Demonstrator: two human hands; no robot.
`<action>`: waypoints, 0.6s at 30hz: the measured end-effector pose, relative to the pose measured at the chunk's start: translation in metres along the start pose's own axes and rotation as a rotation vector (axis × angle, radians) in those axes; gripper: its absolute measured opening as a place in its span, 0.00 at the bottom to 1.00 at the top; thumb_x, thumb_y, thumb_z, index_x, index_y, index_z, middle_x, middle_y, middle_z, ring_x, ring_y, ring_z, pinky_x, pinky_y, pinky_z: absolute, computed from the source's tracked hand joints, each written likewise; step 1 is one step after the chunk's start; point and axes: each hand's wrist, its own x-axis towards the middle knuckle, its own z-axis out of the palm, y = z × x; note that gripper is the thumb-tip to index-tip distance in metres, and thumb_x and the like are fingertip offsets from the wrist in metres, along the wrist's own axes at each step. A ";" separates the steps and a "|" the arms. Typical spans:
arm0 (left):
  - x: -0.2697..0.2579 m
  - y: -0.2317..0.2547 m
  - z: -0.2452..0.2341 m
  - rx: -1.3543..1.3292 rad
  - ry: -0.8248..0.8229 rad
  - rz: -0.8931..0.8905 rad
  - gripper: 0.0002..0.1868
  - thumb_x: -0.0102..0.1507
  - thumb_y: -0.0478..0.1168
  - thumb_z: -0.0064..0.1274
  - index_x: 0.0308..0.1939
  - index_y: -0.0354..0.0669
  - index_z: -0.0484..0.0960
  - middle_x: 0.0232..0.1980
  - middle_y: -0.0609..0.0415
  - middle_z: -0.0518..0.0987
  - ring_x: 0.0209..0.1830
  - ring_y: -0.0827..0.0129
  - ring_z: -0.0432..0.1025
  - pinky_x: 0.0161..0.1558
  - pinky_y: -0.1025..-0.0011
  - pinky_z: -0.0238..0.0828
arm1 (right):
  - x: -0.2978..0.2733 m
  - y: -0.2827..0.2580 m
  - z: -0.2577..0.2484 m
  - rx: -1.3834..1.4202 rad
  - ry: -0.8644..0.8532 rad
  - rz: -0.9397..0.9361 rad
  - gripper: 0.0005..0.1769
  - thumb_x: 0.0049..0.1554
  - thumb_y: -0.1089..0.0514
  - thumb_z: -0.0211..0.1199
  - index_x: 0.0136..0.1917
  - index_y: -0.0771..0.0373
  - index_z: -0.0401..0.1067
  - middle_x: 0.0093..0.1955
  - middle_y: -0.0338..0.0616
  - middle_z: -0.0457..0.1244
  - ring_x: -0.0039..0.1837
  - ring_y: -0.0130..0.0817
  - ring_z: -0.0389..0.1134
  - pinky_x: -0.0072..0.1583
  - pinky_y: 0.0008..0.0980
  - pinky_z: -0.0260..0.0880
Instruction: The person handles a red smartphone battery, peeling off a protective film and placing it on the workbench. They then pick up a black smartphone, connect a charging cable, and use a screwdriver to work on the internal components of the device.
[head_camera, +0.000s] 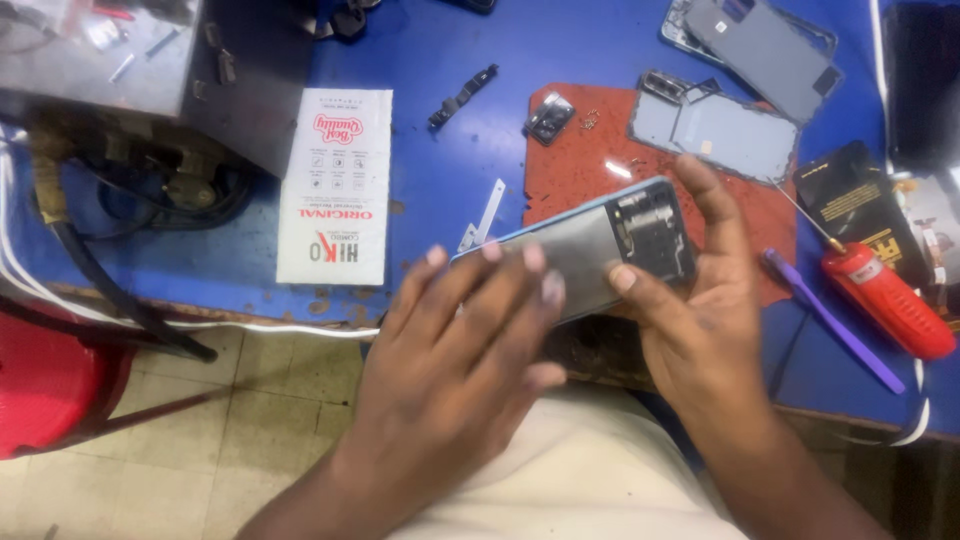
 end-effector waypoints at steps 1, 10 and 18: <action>0.005 0.000 0.005 0.017 -0.035 -0.028 0.33 0.60 0.47 0.62 0.64 0.35 0.71 0.65 0.41 0.72 0.64 0.49 0.68 0.65 0.47 0.63 | -0.004 0.000 -0.003 -0.014 0.012 0.018 0.46 0.56 0.74 0.64 0.82 0.60 0.49 0.60 0.43 0.63 0.61 0.30 0.69 0.61 0.32 0.78; 0.013 -0.014 0.043 -0.206 -0.291 -0.095 0.47 0.51 0.44 0.70 0.69 0.31 0.66 0.64 0.38 0.71 0.63 0.48 0.66 0.64 0.54 0.64 | -0.016 -0.008 -0.046 -0.404 0.063 0.184 0.41 0.52 0.72 0.67 0.77 0.67 0.58 0.59 0.47 0.66 0.62 0.33 0.69 0.63 0.29 0.75; 0.042 -0.034 0.056 -0.108 -0.343 -0.023 0.49 0.52 0.43 0.68 0.73 0.34 0.61 0.65 0.39 0.73 0.65 0.48 0.66 0.68 0.48 0.58 | 0.003 -0.035 -0.055 -1.267 0.098 0.104 0.35 0.49 0.60 0.76 0.68 0.63 0.71 0.52 0.46 0.68 0.49 0.31 0.72 0.50 0.30 0.75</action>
